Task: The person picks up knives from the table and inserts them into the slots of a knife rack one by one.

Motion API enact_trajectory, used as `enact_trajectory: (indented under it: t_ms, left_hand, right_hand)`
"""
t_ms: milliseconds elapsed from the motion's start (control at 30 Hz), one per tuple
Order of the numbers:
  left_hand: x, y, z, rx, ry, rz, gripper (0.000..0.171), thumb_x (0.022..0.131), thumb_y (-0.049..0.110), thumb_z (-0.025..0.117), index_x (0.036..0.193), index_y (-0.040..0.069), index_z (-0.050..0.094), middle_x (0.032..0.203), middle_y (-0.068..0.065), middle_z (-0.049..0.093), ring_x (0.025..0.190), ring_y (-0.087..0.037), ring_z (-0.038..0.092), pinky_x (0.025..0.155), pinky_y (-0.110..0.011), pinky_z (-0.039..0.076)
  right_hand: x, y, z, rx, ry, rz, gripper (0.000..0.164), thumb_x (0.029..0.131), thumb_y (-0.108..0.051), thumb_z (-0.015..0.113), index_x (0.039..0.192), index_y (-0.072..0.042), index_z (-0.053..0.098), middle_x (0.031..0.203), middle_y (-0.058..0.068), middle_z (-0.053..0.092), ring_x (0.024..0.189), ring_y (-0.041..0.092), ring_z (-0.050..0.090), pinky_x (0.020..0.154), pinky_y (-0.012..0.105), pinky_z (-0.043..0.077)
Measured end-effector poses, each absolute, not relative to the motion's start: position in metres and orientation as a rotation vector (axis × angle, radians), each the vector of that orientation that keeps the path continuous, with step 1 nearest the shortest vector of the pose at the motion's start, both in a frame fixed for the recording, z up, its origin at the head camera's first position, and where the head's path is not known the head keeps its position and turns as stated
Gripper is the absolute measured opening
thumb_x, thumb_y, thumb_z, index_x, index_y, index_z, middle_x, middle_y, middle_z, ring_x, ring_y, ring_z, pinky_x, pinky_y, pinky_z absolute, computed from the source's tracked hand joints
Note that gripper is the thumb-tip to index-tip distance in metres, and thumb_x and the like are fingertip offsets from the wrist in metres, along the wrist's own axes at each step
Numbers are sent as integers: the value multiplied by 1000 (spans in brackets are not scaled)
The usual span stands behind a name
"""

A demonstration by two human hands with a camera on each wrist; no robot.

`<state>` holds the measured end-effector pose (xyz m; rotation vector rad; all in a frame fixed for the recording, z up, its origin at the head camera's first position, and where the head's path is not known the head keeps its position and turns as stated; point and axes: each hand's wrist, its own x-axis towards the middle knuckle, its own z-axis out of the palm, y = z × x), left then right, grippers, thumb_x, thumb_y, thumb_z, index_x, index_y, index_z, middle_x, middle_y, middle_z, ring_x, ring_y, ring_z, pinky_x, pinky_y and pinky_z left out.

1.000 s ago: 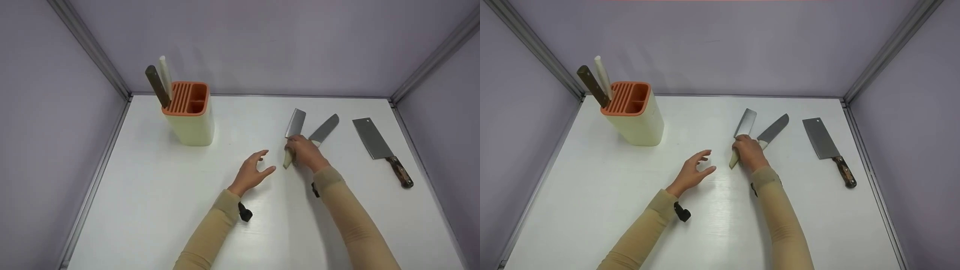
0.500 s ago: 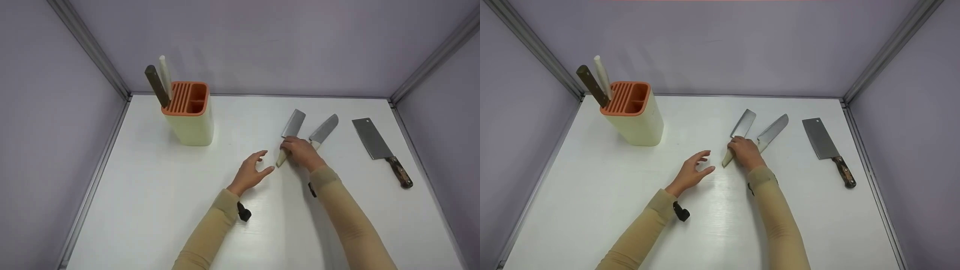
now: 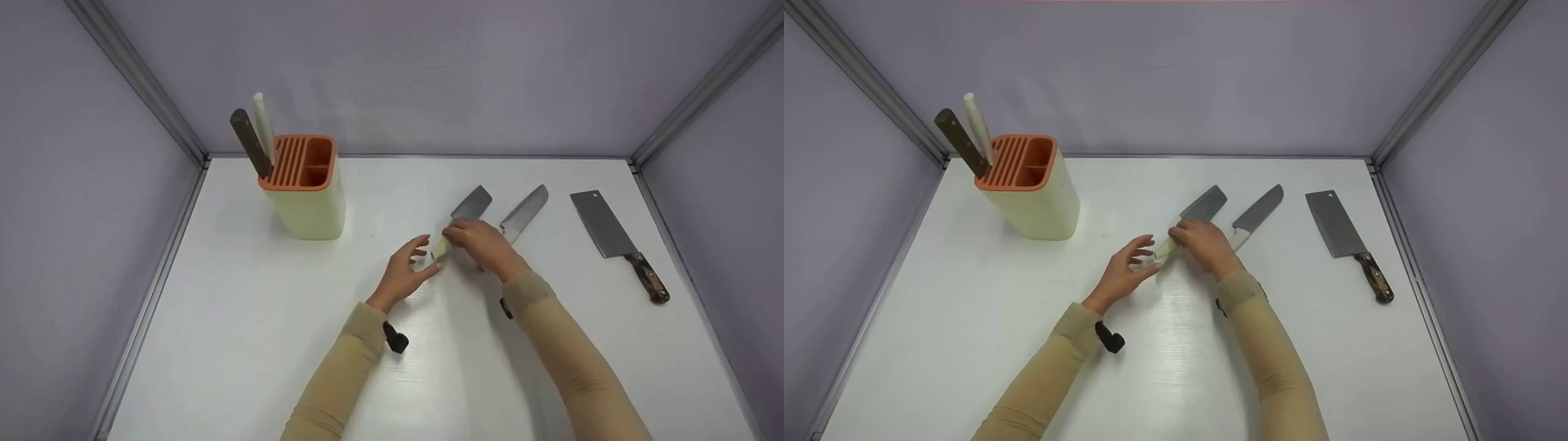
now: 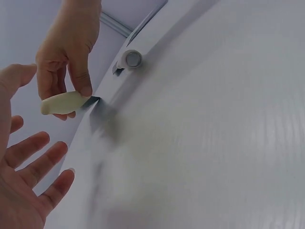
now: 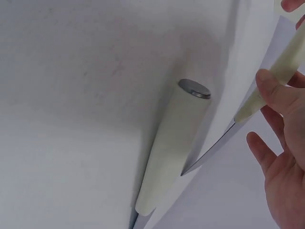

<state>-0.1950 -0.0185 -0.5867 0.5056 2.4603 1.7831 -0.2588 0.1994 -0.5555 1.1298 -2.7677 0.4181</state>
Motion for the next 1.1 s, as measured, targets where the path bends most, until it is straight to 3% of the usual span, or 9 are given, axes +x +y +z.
enact_trajectory:
  t_ms: [167, 533, 700, 900, 1100]
  left_hand:
    - [-201, -17, -579, 523, 2471, 1853, 64, 90, 23, 74, 145, 11, 46, 138, -11, 54, 115, -20, 57, 93, -46, 48]
    - [-209, -16, -550, 554, 2500, 1978, 55, 92, 20, 72, 141, 7, 50, 131, -6, 58, 110, -19, 60, 91, -47, 49]
    - [-211, -17, -534, 604, 2520, 2018, 52, 93, 22, 71, 138, 5, 53, 127, -4, 60, 109, -22, 61, 89, -44, 50]
    - [-209, -19, -510, 676, 2506, 2122, 48, 93, 23, 70, 135, 5, 55, 126, -4, 61, 107, -13, 60, 89, -42, 50]
    - [-205, -18, -493, 722, 2531, 2193, 42, 94, 22, 70, 131, 5, 59, 121, -4, 64, 105, -14, 60, 88, -39, 50]
  right_hand:
    - [-258, 198, -546, 1086, -2728, 390, 36, 89, -11, 72, 125, -13, 64, 118, 8, 65, 107, 29, 61, 92, 45, 49]
    - [-251, 193, -527, 1016, -2695, 519, 39, 95, -16, 66, 132, -18, 58, 124, 7, 61, 117, 27, 55, 94, 46, 48]
    - [-244, 186, -515, 963, -2686, 623, 41, 95, -12, 65, 135, -17, 56, 127, 9, 59, 118, 27, 55, 94, 46, 49]
    - [-237, 179, -505, 985, -2581, 771, 41, 94, -10, 65, 134, -14, 57, 126, 9, 59, 118, 25, 55, 94, 42, 49]
    - [-228, 173, -496, 950, -2550, 913, 42, 95, -13, 63, 136, -12, 56, 124, 10, 59, 116, 25, 55, 94, 40, 49]
